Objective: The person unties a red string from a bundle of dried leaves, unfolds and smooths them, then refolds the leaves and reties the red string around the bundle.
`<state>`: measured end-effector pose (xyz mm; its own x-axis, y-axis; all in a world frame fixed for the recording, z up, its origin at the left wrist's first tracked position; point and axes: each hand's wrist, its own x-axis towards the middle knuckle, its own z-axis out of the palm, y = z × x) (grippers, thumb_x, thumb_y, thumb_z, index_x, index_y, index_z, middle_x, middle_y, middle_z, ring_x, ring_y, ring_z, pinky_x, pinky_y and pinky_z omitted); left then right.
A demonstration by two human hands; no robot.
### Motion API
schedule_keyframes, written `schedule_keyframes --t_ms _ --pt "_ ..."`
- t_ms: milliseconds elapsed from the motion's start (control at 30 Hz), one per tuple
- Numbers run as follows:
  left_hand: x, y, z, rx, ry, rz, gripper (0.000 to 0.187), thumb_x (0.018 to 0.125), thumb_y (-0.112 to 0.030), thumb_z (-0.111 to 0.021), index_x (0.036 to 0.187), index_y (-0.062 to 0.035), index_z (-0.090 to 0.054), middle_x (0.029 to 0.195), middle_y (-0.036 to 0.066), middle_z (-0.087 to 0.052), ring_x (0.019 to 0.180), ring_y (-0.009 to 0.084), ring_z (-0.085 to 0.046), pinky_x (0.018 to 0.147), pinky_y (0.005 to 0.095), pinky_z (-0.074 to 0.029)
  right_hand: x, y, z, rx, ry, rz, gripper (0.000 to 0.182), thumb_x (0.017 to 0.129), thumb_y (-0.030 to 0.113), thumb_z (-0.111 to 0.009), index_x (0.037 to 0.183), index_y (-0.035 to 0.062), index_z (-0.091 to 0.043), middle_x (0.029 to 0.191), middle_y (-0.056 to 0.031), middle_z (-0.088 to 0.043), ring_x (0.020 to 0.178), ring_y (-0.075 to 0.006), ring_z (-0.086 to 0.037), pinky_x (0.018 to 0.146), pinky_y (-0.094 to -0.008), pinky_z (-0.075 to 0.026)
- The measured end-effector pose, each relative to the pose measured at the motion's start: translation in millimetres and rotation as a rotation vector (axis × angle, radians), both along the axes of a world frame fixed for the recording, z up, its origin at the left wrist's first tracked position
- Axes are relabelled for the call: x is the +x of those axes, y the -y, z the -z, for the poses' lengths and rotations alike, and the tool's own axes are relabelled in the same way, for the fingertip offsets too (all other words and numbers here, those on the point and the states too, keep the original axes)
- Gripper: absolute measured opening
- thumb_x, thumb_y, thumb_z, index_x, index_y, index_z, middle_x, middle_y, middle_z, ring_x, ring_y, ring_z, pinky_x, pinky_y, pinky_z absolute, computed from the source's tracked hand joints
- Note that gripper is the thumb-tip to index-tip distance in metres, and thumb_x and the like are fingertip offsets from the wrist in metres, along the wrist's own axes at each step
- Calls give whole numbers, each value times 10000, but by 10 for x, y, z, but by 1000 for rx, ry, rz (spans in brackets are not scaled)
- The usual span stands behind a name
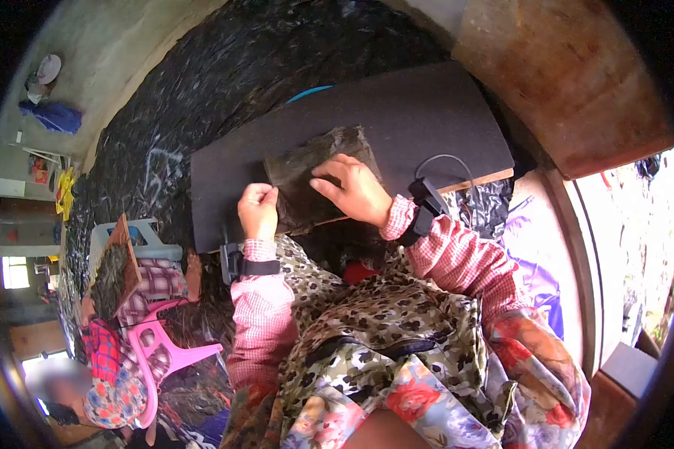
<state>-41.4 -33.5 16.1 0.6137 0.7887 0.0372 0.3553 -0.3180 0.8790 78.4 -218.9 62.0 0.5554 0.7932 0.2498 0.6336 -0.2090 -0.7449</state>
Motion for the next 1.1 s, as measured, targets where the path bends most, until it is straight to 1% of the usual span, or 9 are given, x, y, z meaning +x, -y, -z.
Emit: schedule_keyframes --t_ms 67,100,267,333,467,600,733,933,1100 --pt "132 263 -504 -285 189 118 52 812 -17 -657 833 4 -614 706 15 -631 640 77 -559 596 248 -468 -74 -83 -80 241 -800 67 557 866 349 -656 1205 -76 -537 1187 -203 -587 1104 -267 -562 926 -354 -440" --pt "213 375 -598 -393 270 237 56 822 -20 -646 861 9 -619 764 26 -647 691 76 -576 630 234 -472 -15 -91 -104 264 -832 67 727 866 422 -649 1266 -147 -438 1211 -228 -565 1122 -230 -547 941 -331 -437" --pt "489 674 -983 -587 384 508 178 910 -82 -573 1058 17 -576 1007 110 -657 864 168 -639 755 264 -499 434 152 -289 521 -1430 99 159 897 153 -608 960 9 -630 862 -68 -674 711 -158 -657 670 -287 -548" --pt "414 597 -936 -603 464 426 224 932 -105 -540 1123 7 -572 1076 137 -659 868 181 -654 752 262 -503 664 399 -262 513 -1381 260 135 894 129 -601 952 10 -633 883 -80 -679 735 -182 -666 681 -300 -555" --pt "132 291 -72 -67 126 328 186 900 -91 -589 1049 2 -650 1016 94 -684 830 172 -657 763 253 -501 1166 1076 -14 450 -1329 424 143 889 109 -603 949 -18 -628 900 -110 -678 753 -225 -668 701 -340 -562" --pt "230 584 -92 520 -23 380 238 797 -165 -695 995 -35 -674 989 125 -645 943 282 -595 847 361 -465 1240 1286 100 331 -1212 556 260 880 121 -618 1056 -69 -589 984 -144 -662 847 -229 -651 734 -327 -544" --pt "294 649 -70 609 -281 396 338 725 -185 -746 1021 -46 -661 1173 145 -560 1072 350 -515 929 414 -416 1218 1249 275 221 -933 761 322 875 141 -625 1102 -83 -577 1079 -138 -636 934 -216 -617 780 -296 -503" --pt "355 528 -349 202 -260 429 181 779 -109 -716 916 -9 -650 1035 129 -631 906 210 -622 786 295 -483 1296 1452 258 375 -1113 589 248 886 93 -601 1080 -61 -614 974 -129 -672 838 -196 -647 780 -286 -517" --pt "733 840 -639 -449 152 687 417 881 -162 -652 1244 -19 -508 1209 165 -585 999 183 -616 805 278 -494 1489 1611 274 312 -877 695 288 883 100 -611 1110 -78 -608 989 -132 -671 852 -209 -651 814 -281 -517"
